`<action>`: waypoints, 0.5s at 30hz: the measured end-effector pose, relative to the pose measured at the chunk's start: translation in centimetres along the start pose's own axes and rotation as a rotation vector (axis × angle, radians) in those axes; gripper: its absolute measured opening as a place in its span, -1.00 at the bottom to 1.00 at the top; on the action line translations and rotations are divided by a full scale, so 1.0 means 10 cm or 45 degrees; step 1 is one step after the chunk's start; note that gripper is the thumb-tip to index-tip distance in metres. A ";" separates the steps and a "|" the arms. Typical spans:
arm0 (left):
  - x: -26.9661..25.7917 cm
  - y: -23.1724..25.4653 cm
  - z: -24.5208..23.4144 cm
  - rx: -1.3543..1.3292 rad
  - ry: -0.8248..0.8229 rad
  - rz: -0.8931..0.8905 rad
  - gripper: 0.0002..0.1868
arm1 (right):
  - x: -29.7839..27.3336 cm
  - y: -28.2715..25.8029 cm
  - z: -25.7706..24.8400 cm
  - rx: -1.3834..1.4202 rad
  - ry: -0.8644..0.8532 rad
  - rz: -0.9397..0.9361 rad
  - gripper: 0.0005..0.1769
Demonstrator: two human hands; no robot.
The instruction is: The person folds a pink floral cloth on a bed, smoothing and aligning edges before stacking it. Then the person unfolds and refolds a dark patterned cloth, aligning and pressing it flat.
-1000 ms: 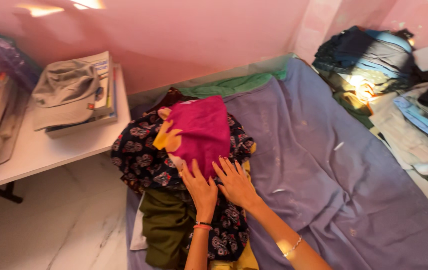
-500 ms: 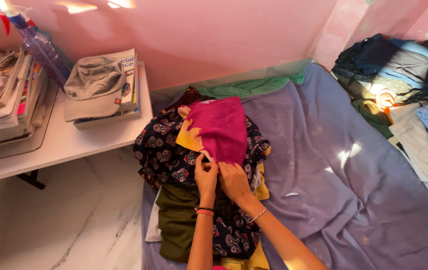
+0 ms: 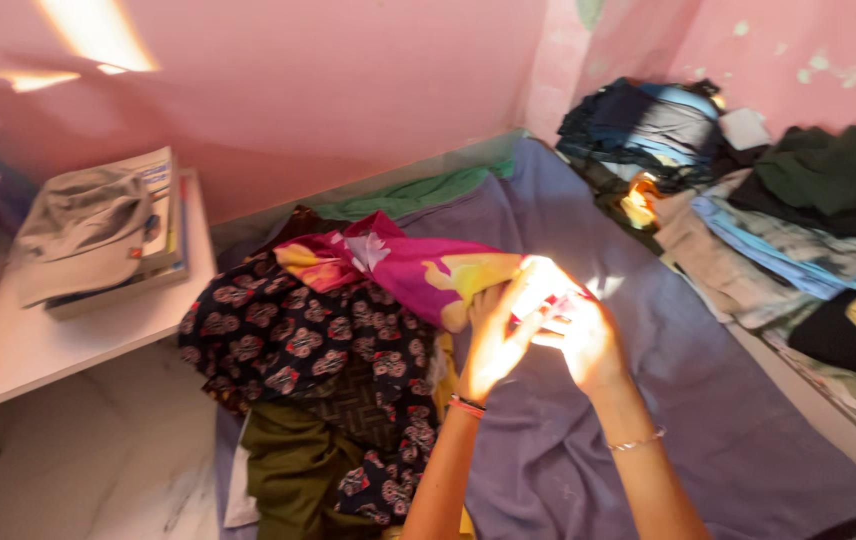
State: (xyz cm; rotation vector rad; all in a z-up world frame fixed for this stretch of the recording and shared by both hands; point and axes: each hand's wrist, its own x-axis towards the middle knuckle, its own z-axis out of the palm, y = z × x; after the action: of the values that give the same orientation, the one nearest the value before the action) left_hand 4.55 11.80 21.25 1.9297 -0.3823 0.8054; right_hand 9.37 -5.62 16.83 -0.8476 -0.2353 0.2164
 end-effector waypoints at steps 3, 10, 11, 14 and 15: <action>-0.11 0.24 0.38 0.250 -0.078 0.227 -0.55 | -0.32 -0.34 -0.54 0.007 0.265 0.074 -0.63; -0.95 -0.32 1.34 -0.095 -0.253 -0.503 -0.60 | -1.33 -0.60 -2.03 -0.030 0.654 0.059 -0.59; -1.09 -0.51 1.42 -0.158 -0.232 -0.631 -0.58 | -1.44 -0.53 -2.22 -0.032 0.693 0.058 -0.60; -1.40 -1.04 1.70 -0.215 -0.249 -0.915 -0.51 | -1.73 -0.21 -2.64 -0.070 0.742 0.207 -0.59; -1.46 -1.18 1.81 -0.209 -0.272 -0.994 -0.47 | -1.82 -0.05 -2.72 -0.060 0.773 0.270 -0.61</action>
State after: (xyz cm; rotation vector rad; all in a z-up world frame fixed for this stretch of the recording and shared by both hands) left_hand 7.32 0.55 -2.06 1.7988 0.1845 0.0548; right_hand -0.01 -30.42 -2.28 -0.9472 0.4198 0.1424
